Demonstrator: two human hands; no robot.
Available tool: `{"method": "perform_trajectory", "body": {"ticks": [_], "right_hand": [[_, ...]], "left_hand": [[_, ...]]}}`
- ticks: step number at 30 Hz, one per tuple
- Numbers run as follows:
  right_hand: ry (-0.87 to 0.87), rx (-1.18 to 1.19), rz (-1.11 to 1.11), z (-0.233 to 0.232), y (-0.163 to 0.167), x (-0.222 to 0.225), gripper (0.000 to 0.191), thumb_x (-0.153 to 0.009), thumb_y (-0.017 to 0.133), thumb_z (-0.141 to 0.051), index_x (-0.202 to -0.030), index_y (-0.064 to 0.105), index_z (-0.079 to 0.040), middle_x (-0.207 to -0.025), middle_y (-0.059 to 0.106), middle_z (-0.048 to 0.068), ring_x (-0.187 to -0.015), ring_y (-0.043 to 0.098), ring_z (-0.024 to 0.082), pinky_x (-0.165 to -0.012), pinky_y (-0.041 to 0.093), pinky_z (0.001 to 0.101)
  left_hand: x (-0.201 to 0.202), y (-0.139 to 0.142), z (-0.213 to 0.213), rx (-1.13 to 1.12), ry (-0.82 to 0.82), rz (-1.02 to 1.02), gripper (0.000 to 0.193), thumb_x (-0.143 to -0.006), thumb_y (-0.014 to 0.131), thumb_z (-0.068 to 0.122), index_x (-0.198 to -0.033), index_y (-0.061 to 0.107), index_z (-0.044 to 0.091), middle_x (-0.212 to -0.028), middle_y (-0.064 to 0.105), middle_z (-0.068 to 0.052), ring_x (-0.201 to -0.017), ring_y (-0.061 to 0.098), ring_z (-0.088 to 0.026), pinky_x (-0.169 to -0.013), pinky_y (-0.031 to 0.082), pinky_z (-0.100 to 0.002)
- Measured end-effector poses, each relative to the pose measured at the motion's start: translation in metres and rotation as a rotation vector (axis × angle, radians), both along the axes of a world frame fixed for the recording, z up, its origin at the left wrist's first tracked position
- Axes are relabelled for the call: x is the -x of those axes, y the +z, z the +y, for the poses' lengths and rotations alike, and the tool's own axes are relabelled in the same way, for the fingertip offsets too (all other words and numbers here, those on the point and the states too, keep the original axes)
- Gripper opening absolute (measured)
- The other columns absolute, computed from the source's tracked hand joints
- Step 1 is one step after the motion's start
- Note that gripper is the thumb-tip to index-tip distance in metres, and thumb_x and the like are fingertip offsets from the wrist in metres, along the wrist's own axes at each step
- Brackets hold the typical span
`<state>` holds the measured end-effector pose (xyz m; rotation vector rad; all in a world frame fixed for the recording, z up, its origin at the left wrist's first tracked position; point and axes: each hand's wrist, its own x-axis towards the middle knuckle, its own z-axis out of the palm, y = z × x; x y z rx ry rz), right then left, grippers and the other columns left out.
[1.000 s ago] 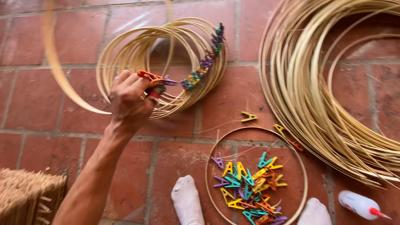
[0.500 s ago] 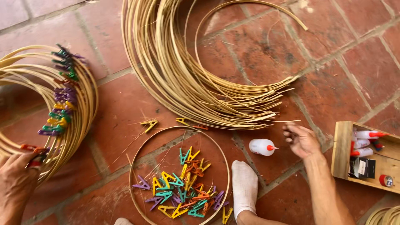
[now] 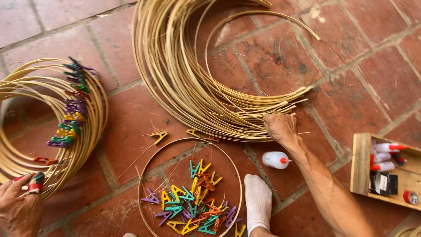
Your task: The person sits on a tiled floor and assembles bamboo strips into circular frames. They apply glue to the ends of the strips, join them to form a circle, and secure the joint with a colorful clothespin. The person repeats this process to create multiple bamboo rings.
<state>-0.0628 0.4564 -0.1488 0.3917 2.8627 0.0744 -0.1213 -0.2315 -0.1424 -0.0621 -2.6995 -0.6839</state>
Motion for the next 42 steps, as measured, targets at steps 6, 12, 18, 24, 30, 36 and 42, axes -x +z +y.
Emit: {"method": "perform_trajectory", "body": {"ticks": [6, 12, 18, 24, 30, 36, 42], "right_hand": [[-0.106, 0.451, 0.528, -0.031, 0.053, -0.035, 0.024, -0.1, 0.059, -0.024, -0.106, 0.076, -0.008, -0.069, 0.074, 0.007, -0.05, 0.067, 0.018, -0.047, 0.05, 0.0354], [0.075, 0.393, 0.647, -0.108, 0.078, -0.125, 0.028, -0.095, 0.065, -0.032, -0.09, 0.073, -0.006, -0.071, 0.071, 0.01, -0.061, 0.07, 0.021, -0.051, 0.055, 0.0353], [-0.006, 0.345, 0.479, -0.098, 0.025, -0.163, 0.036, -0.099, 0.059, -0.008, -0.128, 0.054, 0.012, -0.084, 0.072, 0.017, -0.056, 0.07, 0.023, -0.041, 0.053, 0.0301], [0.164, 0.378, 0.43, -0.103, -0.046, -0.133, 0.036, -0.095, 0.064, -0.006, -0.13, 0.061, 0.002, -0.08, 0.071, 0.018, -0.065, 0.071, 0.031, -0.055, 0.055, 0.0423], [0.176, 0.408, 0.334, -0.128, -0.075, -0.097, 0.034, -0.097, 0.06, -0.006, -0.131, 0.064, -0.003, -0.082, 0.071, 0.016, -0.066, 0.069, 0.031, -0.058, 0.055, 0.0436], [0.248, 0.558, 0.299, -0.136, -0.078, -0.077, 0.037, -0.094, 0.068, -0.017, -0.127, 0.065, -0.003, -0.087, 0.072, 0.015, -0.066, 0.068, 0.027, -0.058, 0.057, 0.0409], [0.072, 0.884, 0.272, -0.132, -0.08, -0.067, 0.037, -0.1, 0.063, -0.008, -0.137, 0.063, -0.005, -0.097, 0.073, 0.01, -0.068, 0.069, 0.014, -0.057, 0.058, 0.0278]], "left_hand": [[-0.042, 0.012, 0.057, -0.781, 0.171, -0.249, 0.022, -0.108, 0.067, 0.02, -0.123, 0.072, 0.005, -0.102, 0.072, -0.014, -0.085, 0.07, -0.019, -0.072, 0.058, -0.031], [-0.015, 0.022, 0.146, -1.963, -0.561, -0.73, 0.091, -0.092, 0.064, 0.058, -0.154, 0.023, 0.007, -0.138, 0.057, -0.029, -0.122, 0.062, -0.042, -0.096, 0.056, -0.058], [-0.014, 0.023, 0.098, -1.624, -0.095, -0.439, 0.06, -0.112, 0.063, 0.023, -0.163, 0.037, 0.006, -0.123, 0.062, -0.021, -0.097, 0.065, -0.025, -0.075, 0.055, -0.033], [-0.08, 0.025, 0.093, -1.514, 0.223, -0.485, 0.036, -0.111, 0.053, 0.026, -0.136, 0.059, 0.0, -0.094, 0.07, -0.017, -0.068, 0.071, -0.025, -0.058, 0.061, -0.036], [-0.095, 0.032, 0.095, -1.394, 0.079, -0.582, 0.04, -0.112, 0.06, 0.029, -0.146, 0.064, 0.009, -0.084, 0.072, -0.014, -0.053, 0.063, -0.017, -0.038, 0.046, -0.026], [-0.078, -0.019, 0.117, -0.832, 0.018, -0.261, 0.033, -0.106, 0.062, 0.021, -0.135, 0.066, 0.007, -0.093, 0.069, -0.002, -0.074, 0.065, -0.008, -0.062, 0.062, -0.027], [-0.076, -0.066, 0.105, -0.78, -0.001, -0.085, 0.032, -0.111, 0.06, 0.02, -0.138, 0.065, 0.004, -0.1, 0.069, -0.001, -0.08, 0.063, -0.007, -0.068, 0.059, -0.027]]}}
